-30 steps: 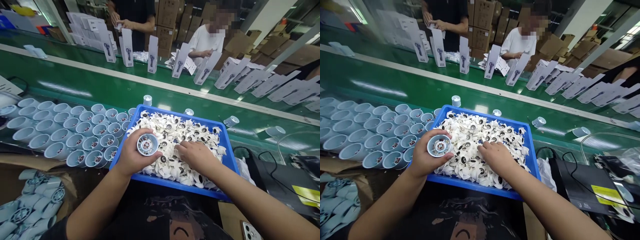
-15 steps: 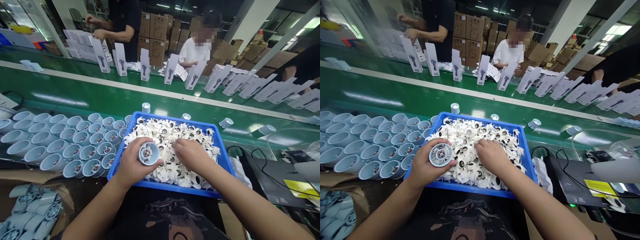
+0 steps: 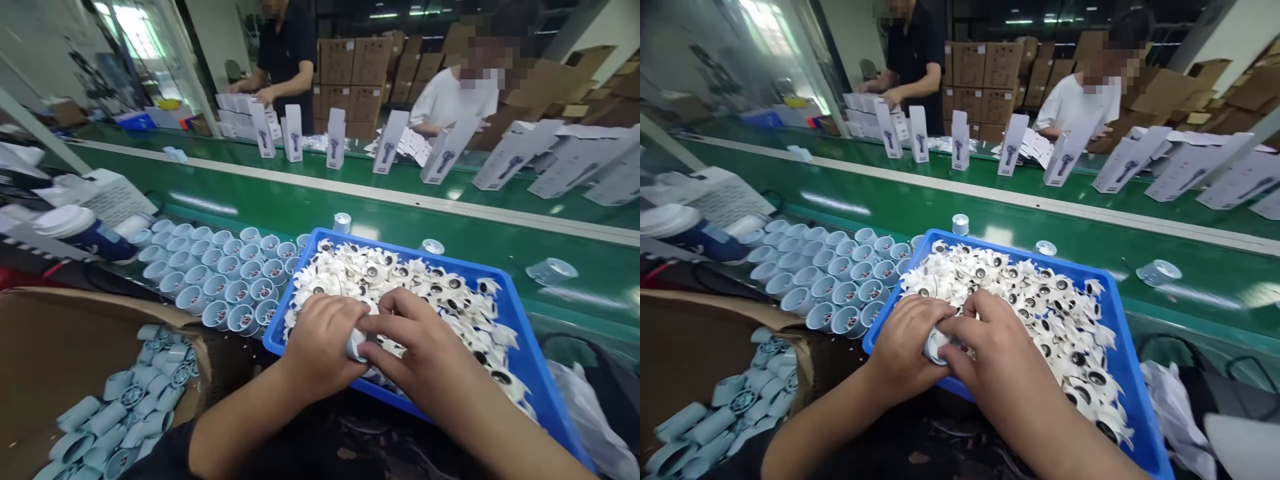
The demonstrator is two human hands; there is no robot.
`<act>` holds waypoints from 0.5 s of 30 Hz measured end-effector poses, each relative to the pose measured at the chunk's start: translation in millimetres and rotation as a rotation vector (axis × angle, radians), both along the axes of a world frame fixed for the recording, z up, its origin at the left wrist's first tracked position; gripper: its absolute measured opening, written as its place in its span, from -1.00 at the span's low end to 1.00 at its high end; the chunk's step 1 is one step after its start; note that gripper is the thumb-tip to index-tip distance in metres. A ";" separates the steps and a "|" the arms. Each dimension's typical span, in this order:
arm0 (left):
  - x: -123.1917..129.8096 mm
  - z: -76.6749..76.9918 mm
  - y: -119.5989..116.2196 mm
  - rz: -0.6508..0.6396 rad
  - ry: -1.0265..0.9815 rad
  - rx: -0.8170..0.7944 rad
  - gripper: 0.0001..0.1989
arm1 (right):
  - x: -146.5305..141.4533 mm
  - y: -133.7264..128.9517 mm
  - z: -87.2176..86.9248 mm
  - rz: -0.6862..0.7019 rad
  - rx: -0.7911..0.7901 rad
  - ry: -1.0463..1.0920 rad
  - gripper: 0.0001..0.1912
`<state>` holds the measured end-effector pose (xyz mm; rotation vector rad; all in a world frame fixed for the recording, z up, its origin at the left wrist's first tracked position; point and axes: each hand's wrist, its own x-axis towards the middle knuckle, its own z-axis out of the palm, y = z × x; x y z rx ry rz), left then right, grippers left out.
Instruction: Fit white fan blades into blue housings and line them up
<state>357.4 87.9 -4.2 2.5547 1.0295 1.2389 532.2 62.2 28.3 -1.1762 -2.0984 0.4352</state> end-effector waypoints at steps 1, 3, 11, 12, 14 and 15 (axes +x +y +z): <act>0.8 1.9 -0.2 0.022 -0.004 0.019 -0.72 | -1.3 3.3 -1.1 -0.004 0.019 0.016 -0.77; 3.5 5.3 0.0 0.060 -0.010 0.022 -0.75 | -4.6 10.1 -2.4 0.012 0.029 0.050 -0.86; -7.3 24.8 8.4 -0.047 -0.030 -0.082 -0.61 | 21.6 -0.6 14.0 0.115 -0.126 0.138 -0.76; -16.4 29.2 17.9 -0.036 -0.031 -0.120 -0.56 | 37.0 -10.9 10.5 0.168 -0.181 0.154 -0.70; -39.5 38.1 49.9 0.098 -0.050 -0.183 -0.46 | 74.4 -36.7 -8.9 0.146 -0.200 0.206 -0.71; -52.3 42.2 72.1 0.209 -0.058 -0.194 -0.42 | 94.1 -50.5 -24.1 0.078 -0.177 0.181 -0.71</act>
